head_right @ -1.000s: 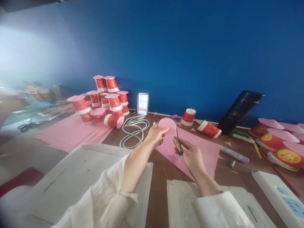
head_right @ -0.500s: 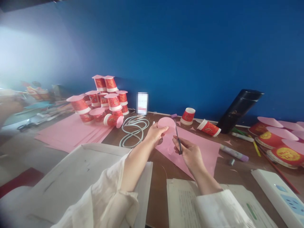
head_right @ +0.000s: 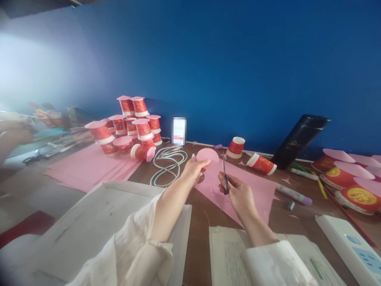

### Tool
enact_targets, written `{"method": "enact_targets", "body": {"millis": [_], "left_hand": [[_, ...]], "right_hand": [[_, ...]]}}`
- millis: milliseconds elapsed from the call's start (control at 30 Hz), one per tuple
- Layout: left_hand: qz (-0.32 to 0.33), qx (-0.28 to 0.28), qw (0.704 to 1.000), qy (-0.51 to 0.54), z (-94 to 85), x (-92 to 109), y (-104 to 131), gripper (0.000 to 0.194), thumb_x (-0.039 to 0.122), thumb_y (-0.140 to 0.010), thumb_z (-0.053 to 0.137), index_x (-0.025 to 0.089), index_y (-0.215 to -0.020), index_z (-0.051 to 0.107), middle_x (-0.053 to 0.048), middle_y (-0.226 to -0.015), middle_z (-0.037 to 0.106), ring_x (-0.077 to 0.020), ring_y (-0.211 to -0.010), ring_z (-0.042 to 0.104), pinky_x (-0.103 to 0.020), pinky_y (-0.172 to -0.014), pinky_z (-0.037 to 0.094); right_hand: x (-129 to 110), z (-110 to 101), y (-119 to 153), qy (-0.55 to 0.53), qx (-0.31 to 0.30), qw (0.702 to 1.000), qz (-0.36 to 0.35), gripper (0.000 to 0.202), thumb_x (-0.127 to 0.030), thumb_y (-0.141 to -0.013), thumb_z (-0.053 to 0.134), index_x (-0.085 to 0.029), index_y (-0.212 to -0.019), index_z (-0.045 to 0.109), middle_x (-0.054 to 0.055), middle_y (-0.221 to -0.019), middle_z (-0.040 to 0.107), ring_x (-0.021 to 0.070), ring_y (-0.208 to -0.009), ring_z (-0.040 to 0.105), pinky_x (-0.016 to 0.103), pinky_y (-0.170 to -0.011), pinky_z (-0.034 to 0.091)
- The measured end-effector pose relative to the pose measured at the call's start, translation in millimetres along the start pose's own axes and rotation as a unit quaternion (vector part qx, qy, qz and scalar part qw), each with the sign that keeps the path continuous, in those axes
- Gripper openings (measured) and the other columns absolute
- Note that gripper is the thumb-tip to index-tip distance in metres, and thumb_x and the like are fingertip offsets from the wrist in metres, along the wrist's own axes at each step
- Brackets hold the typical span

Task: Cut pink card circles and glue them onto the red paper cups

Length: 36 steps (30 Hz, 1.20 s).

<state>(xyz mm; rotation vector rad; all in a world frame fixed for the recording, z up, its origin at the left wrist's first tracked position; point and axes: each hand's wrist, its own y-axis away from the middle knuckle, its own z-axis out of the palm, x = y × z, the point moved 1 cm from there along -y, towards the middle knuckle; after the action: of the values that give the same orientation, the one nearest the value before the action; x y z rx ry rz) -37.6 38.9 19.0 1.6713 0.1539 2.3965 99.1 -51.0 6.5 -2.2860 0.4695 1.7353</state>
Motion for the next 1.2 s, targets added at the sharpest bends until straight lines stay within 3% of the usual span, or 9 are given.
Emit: {"method": "enact_targets", "body": {"millis": [333,500,967,1200], "left_hand": [[-0.090,0.056,0.973,0.206,-1.4,-4,-4,0.018,0.009,-0.069,0.071,0.019,-0.076,0.058,-0.001,-0.081,0.061,-0.0082,-0.063,0.050,-0.019,-0.054,0.041],[-0.130,0.052,0.958,0.249,-1.5,-4,-7,0.013,0.009,-0.073,0.068,0.016,-0.073,0.057,0.000,-0.067,0.052,-0.0059,-0.054,0.045,-0.017,-0.051,0.040],[-0.110,0.022,0.959,0.262,-4.0,-7,-12,0.012,0.008,-0.072,0.067,0.014,-0.076,0.057,0.001,-0.063,0.052,-0.0059,-0.054,0.048,-0.016,-0.054,0.041],[-0.036,0.028,0.977,0.206,-4.0,-9,-15,0.017,0.008,-0.069,0.070,0.016,-0.080,0.060,-0.003,-0.077,0.062,-0.0066,-0.064,0.055,-0.017,-0.060,0.042]], "right_hand": [[5,1,-2,0.020,-0.025,0.999,0.005,0.057,-0.057,-0.072,0.069,-0.016,-0.111,0.071,0.003,-0.065,0.064,0.0152,-0.062,0.056,0.024,-0.051,0.040],[7,3,-2,0.011,-0.026,1.000,-0.011,0.058,-0.055,-0.070,0.071,-0.014,-0.111,0.071,0.003,-0.065,0.064,0.0162,-0.063,0.056,0.026,-0.054,0.042],[15,2,-9,0.050,-0.034,0.997,-0.052,0.056,-0.052,-0.074,0.067,-0.015,-0.117,0.068,0.001,-0.069,0.065,0.0169,-0.068,0.057,0.028,-0.065,0.043],[9,3,-3,-0.006,-0.071,0.997,-0.008,0.057,-0.053,-0.073,0.069,-0.016,-0.118,0.068,0.002,-0.073,0.066,0.0168,-0.069,0.057,0.030,-0.065,0.043]]}}
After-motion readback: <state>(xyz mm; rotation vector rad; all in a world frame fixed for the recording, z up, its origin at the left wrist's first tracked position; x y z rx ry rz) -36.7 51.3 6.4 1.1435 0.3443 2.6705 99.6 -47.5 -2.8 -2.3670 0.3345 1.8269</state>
